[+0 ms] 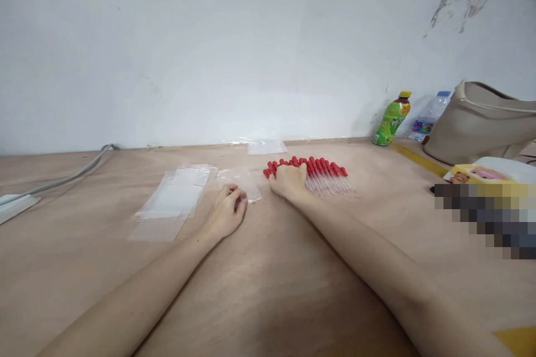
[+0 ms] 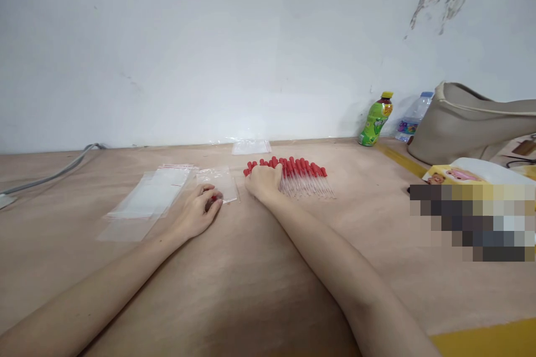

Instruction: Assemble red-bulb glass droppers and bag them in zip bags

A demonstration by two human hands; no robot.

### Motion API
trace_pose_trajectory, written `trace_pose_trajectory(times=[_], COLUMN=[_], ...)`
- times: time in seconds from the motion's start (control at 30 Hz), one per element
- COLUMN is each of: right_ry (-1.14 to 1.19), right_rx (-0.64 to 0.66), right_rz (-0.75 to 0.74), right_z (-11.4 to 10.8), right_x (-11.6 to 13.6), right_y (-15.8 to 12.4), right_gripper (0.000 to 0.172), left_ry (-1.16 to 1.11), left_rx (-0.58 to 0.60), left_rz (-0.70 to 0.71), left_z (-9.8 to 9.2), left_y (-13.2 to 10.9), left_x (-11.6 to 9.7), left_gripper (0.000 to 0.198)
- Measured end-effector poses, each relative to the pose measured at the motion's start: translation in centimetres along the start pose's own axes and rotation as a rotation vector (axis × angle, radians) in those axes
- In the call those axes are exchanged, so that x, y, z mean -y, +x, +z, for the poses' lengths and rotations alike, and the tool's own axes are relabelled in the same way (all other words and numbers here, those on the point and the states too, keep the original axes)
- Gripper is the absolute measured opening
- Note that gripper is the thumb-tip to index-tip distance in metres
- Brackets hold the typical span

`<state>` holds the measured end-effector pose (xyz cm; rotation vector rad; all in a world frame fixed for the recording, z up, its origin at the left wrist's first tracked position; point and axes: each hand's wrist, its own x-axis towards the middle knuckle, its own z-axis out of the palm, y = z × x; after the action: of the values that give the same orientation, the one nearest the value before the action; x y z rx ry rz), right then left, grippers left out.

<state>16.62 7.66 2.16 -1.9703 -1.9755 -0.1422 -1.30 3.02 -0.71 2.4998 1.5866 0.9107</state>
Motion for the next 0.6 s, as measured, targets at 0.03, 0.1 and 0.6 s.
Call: trace_pose_trajectory(times=[0.03,0.1,0.6], right_ry=[0.002,0.013,0.031], right_rx=[0.008,0.035,0.035], right_rz=[-0.001,0.007,-0.133], right_z=[0.0,0.1,-0.5], right_x=[0.0,0.1,2.1], right_y=[0.0,-0.1,-1.1], right_gripper=[0.031,0.031,0.037], left_ry=[-0.008,-0.018,0.191], left_rx=[0.001,-0.002,-0.136], left_rz=[0.000,0.005,-0.109], left_z=[0.0,0.0,-0.4], left_y=[0.0,0.0,0.1], left_x=[0.0,-0.1,-0.5], left_gripper=[0.018,0.018,0.025])
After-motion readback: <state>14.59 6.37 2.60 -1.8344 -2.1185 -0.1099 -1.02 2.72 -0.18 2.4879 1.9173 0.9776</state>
